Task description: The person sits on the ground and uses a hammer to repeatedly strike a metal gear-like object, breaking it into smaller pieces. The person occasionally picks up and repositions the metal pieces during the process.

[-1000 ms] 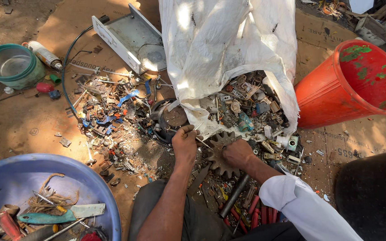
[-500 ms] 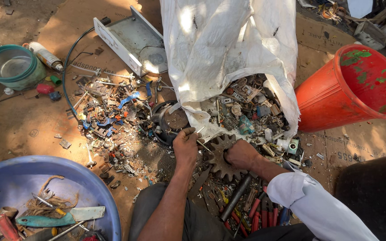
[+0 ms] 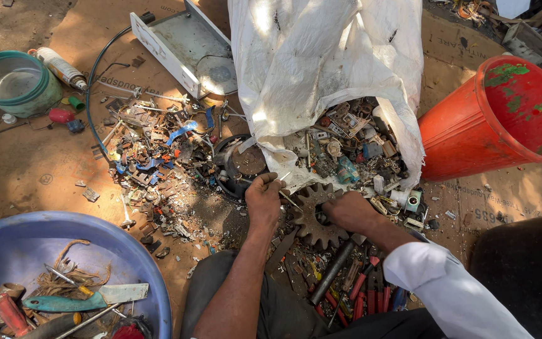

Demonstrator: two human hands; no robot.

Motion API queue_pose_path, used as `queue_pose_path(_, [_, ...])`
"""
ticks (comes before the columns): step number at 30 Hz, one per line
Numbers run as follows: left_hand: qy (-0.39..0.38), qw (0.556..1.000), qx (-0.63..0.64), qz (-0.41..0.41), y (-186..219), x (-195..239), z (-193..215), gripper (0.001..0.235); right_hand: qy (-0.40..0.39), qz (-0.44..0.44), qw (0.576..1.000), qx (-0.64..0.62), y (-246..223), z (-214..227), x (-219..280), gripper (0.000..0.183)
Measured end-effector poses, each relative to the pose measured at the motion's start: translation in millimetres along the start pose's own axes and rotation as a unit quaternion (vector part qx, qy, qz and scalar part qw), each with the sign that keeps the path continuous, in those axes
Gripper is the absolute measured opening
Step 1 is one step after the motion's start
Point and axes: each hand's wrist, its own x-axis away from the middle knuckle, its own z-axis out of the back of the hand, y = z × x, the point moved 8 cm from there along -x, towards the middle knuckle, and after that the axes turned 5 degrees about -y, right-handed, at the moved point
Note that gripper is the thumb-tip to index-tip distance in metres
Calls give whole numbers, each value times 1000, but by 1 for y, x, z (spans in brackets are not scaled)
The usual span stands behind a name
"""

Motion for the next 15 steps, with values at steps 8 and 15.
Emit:
queue_pose_path(8, [-220,943,-214,130,-13,35,-54,29,284,-298,643,-646,9,-3,115,20])
queue_pose_path(15, [-357,891,-277,43,-12,89,-90,23,402,-245,407,-783,-47,-26,126,38])
